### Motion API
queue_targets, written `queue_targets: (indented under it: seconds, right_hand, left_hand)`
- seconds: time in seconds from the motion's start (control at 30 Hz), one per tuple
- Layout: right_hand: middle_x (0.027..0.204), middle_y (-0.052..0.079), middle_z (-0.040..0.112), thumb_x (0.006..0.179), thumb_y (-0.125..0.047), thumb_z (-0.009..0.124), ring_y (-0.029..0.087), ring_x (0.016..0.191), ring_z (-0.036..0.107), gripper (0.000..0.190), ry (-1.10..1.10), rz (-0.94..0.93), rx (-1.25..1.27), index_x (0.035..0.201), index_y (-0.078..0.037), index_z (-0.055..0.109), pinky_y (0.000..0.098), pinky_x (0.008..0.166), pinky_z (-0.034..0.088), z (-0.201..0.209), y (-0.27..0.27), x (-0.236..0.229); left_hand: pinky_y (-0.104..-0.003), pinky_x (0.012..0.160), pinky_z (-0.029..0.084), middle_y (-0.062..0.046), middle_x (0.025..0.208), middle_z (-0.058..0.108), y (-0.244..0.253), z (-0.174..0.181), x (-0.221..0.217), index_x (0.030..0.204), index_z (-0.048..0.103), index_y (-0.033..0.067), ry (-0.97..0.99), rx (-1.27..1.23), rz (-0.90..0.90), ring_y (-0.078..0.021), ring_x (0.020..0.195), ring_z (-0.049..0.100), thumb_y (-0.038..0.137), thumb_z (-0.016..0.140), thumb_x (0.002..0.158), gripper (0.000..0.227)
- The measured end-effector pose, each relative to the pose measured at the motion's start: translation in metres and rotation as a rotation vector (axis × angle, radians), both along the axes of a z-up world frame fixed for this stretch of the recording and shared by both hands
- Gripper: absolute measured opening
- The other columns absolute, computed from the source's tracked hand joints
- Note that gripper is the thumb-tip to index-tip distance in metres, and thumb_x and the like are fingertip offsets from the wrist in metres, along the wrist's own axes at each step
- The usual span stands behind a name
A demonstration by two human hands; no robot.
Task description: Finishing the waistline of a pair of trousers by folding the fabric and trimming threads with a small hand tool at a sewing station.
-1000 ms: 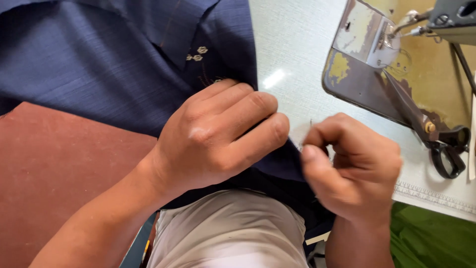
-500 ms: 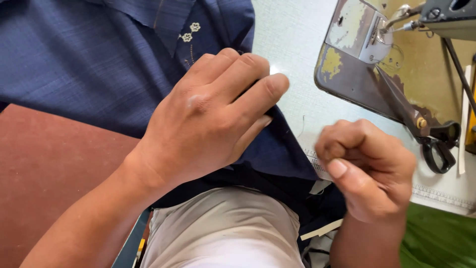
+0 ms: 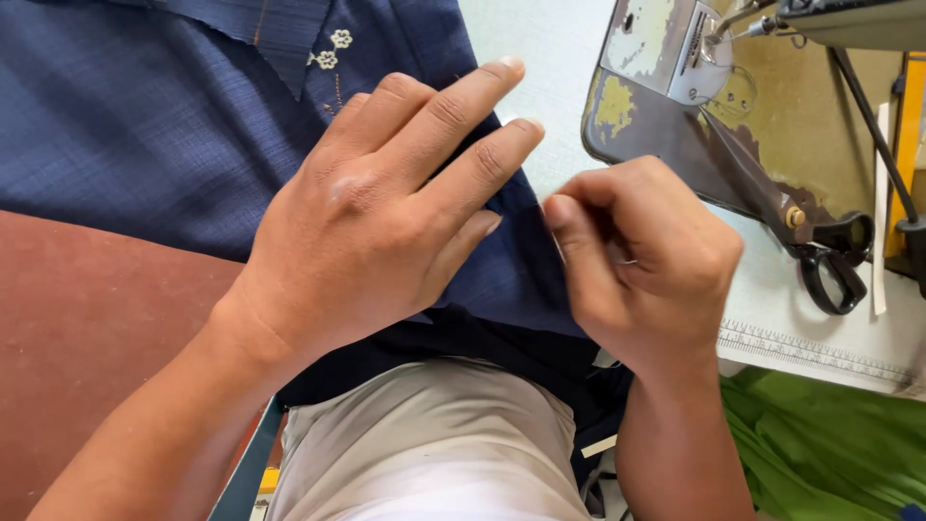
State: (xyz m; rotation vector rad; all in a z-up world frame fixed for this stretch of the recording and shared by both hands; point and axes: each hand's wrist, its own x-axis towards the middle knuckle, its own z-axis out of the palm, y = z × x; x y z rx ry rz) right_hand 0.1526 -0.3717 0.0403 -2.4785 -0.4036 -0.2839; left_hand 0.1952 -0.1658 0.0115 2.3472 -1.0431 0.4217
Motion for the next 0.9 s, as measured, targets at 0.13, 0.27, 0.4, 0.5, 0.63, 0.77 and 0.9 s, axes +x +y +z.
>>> queue_targets:
  seconds: [0.13, 0.27, 0.4, 0.5, 0.63, 0.77, 0.9]
  right_hand:
    - [0.08, 0.01, 0.056, 0.11, 0.001, 0.062, 0.022, 0.068, 0.046, 0.02, -0.011, -0.006, -0.098, 0.091, 0.003, 0.061, 0.0357, 0.064, 0.035, -0.005, -0.017, -0.002]
    - [0.078, 0.01, 0.05, 0.114, -0.003, 0.052, 0.023, 0.069, 0.041, 0.025, 0.024, -0.034, -0.054, 0.09, 0.003, 0.057, 0.036, 0.067, 0.033, -0.005, -0.013, -0.002]
    - [0.086, 0.012, 0.059, 0.111, 0.0, 0.056, 0.023, 0.073, 0.051, 0.018, 0.011, 0.032, -0.034, 0.093, 0.003, 0.06, 0.0354, 0.07, 0.039, 0.0, -0.002, 0.005]
    - [0.089, 0.013, 0.063, 0.105, -0.004, 0.069, 0.022, 0.075, 0.055, 0.011, 0.009, 0.085, -0.009, 0.1, 0.004, 0.064, 0.0315, 0.071, 0.046, -0.001, 0.005, 0.008]
    - [0.083, 0.009, 0.058, 0.103, 0.005, 0.068, 0.021, 0.071, 0.05, 0.017, -0.005, 0.075, -0.034, 0.089, 0.0, 0.059, 0.0317, 0.067, 0.041, -0.007, 0.003, 0.009]
    - [0.086, 0.013, 0.06, 0.111, 0.003, 0.059, 0.026, 0.074, 0.053, 0.015, -0.032, 0.024, -0.108, 0.096, 0.004, 0.062, 0.0359, 0.069, 0.04, -0.012, -0.007, 0.006]
    - [0.088, 0.016, 0.067, 0.114, 0.004, 0.062, 0.029, 0.08, 0.062, 0.019, -0.142, 0.031, -0.23, 0.096, 0.008, 0.067, 0.0379, 0.071, 0.046, -0.005, -0.013, 0.004]
  left_hand:
    - [-0.047, 0.093, 0.052, -0.019, 0.15, 0.054, 0.002, -0.002, 0.0, 0.132, 0.067, 0.0013, 0.014, -0.037, -0.004, -0.0333, 0.104, 0.056, 0.013, 0.088, 0.09, 0.048]
    - [-0.049, 0.092, 0.053, -0.019, 0.14, 0.054, 0.002, -0.001, 0.001, 0.128, 0.064, 0.0002, 0.033, -0.078, -0.021, -0.0361, 0.106, 0.056, 0.005, 0.086, 0.091, 0.043]
    - [-0.047, 0.093, 0.052, -0.022, 0.135, 0.054, 0.002, 0.0, 0.0, 0.122, 0.063, -0.0022, 0.008, -0.108, -0.023, -0.0379, 0.101, 0.056, -0.002, 0.076, 0.097, 0.028]
    - [-0.047, 0.094, 0.051, -0.023, 0.134, 0.056, 0.002, 0.001, 0.0, 0.12, 0.063, -0.0016, 0.006, -0.14, -0.031, -0.0393, 0.101, 0.059, 0.003, 0.072, 0.104, 0.02]
    - [-0.045, 0.084, 0.052, -0.019, 0.136, 0.056, 0.001, -0.001, 0.0, 0.12, 0.063, 0.0014, 0.005, -0.108, -0.004, -0.0353, 0.103, 0.06, 0.007, 0.076, 0.101, 0.023]
    - [-0.045, 0.088, 0.054, -0.016, 0.143, 0.055, 0.003, -0.003, 0.0, 0.125, 0.066, 0.0048, -0.029, -0.042, 0.019, -0.0314, 0.108, 0.06, 0.012, 0.082, 0.096, 0.034]
    - [-0.046, 0.089, 0.055, -0.015, 0.148, 0.054, 0.002, -0.006, -0.001, 0.129, 0.068, 0.0063, -0.038, -0.001, 0.036, -0.0301, 0.112, 0.06, 0.016, 0.088, 0.093, 0.043]
